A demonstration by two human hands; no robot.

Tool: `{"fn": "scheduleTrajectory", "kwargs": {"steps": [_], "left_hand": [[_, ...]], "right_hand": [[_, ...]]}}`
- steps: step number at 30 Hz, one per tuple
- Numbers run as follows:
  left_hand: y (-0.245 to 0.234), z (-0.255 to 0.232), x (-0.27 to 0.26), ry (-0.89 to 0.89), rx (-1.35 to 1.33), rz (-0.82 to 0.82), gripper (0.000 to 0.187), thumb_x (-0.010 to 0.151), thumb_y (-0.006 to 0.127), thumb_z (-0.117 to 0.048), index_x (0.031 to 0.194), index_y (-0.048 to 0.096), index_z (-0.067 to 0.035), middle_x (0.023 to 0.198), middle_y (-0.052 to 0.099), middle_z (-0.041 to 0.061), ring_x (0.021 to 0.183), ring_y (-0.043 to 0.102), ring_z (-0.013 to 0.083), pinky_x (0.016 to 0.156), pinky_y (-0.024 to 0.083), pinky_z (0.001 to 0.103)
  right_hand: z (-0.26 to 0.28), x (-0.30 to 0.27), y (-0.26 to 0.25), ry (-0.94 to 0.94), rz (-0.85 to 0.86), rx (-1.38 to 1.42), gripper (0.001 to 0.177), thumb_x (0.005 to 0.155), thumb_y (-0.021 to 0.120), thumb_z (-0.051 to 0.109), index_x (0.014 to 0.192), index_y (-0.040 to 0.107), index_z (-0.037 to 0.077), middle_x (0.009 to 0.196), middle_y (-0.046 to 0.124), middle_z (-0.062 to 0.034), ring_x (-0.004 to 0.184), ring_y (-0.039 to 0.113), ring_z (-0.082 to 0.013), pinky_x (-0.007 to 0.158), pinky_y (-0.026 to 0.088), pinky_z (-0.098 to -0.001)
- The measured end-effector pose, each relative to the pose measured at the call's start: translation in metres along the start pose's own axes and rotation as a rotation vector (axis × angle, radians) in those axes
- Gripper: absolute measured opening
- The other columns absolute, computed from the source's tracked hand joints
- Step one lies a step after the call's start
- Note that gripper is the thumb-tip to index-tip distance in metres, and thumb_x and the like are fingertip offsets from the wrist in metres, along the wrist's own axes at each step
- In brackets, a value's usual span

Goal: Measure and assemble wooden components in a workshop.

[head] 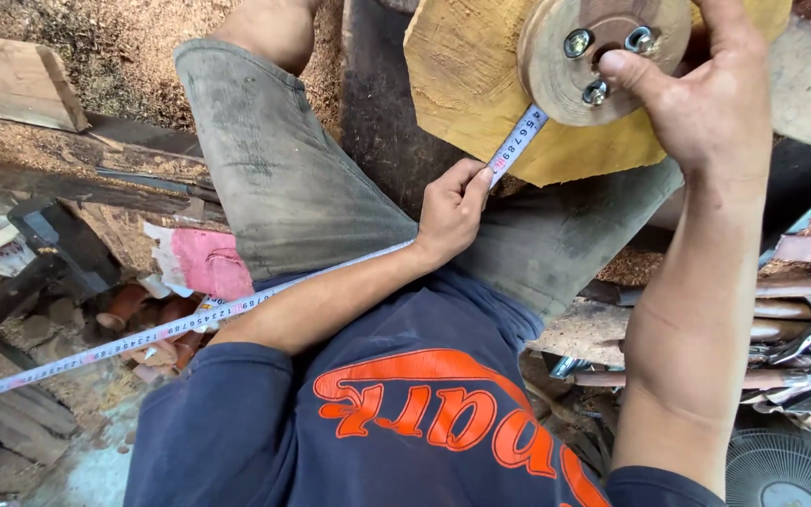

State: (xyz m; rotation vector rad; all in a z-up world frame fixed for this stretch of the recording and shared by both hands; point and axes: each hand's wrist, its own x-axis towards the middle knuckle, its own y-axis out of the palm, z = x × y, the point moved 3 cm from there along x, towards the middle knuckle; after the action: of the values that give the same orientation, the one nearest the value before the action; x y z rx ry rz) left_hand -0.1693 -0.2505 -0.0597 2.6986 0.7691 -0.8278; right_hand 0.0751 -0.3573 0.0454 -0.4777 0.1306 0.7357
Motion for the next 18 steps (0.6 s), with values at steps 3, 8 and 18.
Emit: {"fn": "scheduleTrajectory", "kwargs": {"steps": [3,8,18], "left_hand": [[-0.001,0.001,0.002,0.014,-0.014,0.029,0.018,0.106,0.06,-0.013,0.097,0.069,-0.001,0.066,0.055,-0.006,0.059,0.046,0.0012,0.052,0.038,0.022],[-0.005,0.008,0.003,0.021,-0.026,0.055,0.015,0.105,0.06,-0.011,0.099,0.069,0.0,0.068,0.056,-0.005,0.06,0.047,0.0016,0.053,0.039,0.022],[-0.005,0.003,0.003,-0.007,0.01,0.067,0.016,0.103,0.06,-0.012,0.1,0.07,0.0,0.069,0.059,-0.003,0.061,0.05,0.0027,0.054,0.041,0.023]], "right_hand": [[0.0,-0.002,-0.001,-0.131,0.031,-0.07,0.051,0.098,0.083,-0.003,0.142,0.057,-0.003,0.127,0.072,-0.0181,0.121,0.073,-0.0282,0.104,0.061,-0.0374],[0.002,0.001,-0.001,0.034,0.006,-0.01,0.043,0.097,0.087,0.007,0.133,0.063,0.002,0.127,0.074,-0.0112,0.117,0.075,-0.0221,0.1,0.062,-0.033],[-0.008,-0.004,-0.003,-0.207,0.048,-0.077,0.041,0.099,0.082,-0.007,0.133,0.06,-0.011,0.124,0.071,-0.0227,0.118,0.072,-0.0294,0.101,0.06,-0.0377]]}}
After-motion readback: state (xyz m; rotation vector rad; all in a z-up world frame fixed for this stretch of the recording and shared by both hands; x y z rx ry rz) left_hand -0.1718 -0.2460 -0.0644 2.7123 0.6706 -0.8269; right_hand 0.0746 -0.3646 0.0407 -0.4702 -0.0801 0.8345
